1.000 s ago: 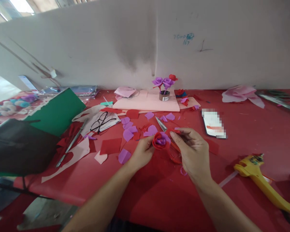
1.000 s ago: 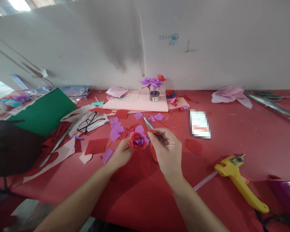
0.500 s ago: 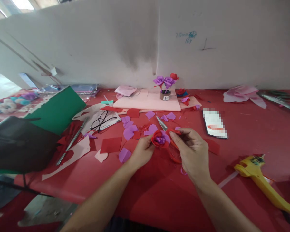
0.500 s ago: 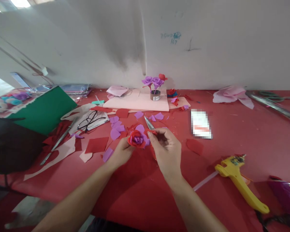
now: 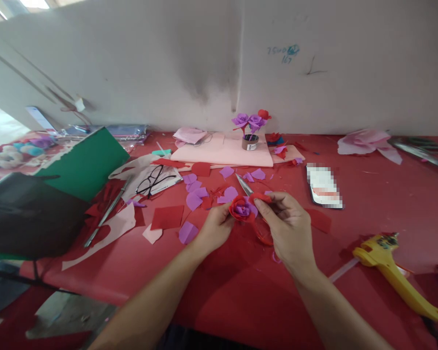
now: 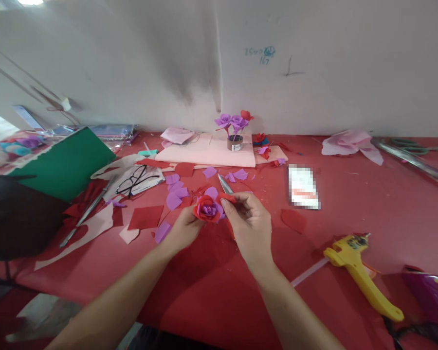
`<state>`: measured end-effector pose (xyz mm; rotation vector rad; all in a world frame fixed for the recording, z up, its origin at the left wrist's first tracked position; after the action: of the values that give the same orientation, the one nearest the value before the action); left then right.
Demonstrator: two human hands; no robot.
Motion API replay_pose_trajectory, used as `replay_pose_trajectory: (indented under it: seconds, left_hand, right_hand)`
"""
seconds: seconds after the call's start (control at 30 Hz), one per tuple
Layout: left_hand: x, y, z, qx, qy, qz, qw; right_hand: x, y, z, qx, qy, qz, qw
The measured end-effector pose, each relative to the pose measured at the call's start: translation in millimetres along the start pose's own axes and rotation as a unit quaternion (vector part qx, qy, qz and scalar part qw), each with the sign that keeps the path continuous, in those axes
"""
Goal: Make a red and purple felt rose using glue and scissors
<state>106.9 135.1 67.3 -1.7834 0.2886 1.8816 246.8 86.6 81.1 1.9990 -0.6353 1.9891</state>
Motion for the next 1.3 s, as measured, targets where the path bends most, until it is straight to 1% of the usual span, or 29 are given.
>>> replay_pose_trajectory:
  seconds: [0.2,0.4,0.57,0.73,0.9,1.07,1.17,1.3]
  left_hand:
    - [3.0,0.4,0.4,-0.003,0.002,0.012,1.0]
    - [3.2,1.3,1.1,-0.011,0.005,0.031,0.999]
    - [1.5,1.8,0.3,-0.004,0.001,0.026,1.0]
    - [4.2,1.3,0.0,0.006,0.001,0.02,1.0]
    - [4.9,-0.4,-0.6,0.015,0.004,0.014,1.0]
    - [2.8,-0.2,1.5,-0.001,-0.006,0.008,1.0]
    - [3.8,0.7,1.8,-0.009,0.007,0.023,1.0]
    - [5.7,1.8,-0.1,-0.012,0.052,0.062,0.997]
  right_hand:
    - [-2.1,-0.1,-0.4,0.007,-0.029,-0.013,0.999]
    - [-0.5,0.8,0.3,0.011,-0.014,-0.011,1.0]
    - [-0.8,0.0,0.1,0.015,-0.01,-0.01,1.0]
    - [-2.8,-1.3,-0.8,0.024,-0.036,-0.024,0.999]
    - [-6.3,-2.6,-0.8,0.031,-0.04,-0.036,0.998]
    - [-6.7,-2.4,-0.9,0.03,-0.048,-0.037,0.998]
    - [-5.3,-1.7,-0.5,0.031,-0.04,-0.034,0.998]
    - [-3.2,-1.1,0.9,0.027,-0.028,-0.026,0.999]
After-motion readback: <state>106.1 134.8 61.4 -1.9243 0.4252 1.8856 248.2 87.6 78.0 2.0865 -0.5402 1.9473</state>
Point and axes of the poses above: each hand's wrist, its own y-axis away from the middle knuckle, its own z-axis out of the back of the hand, x = y × z, the point moved 5 cm from there along -y, towards the middle knuckle, and after that the axes turned 5 degrees about y, right-handed, at the moved point
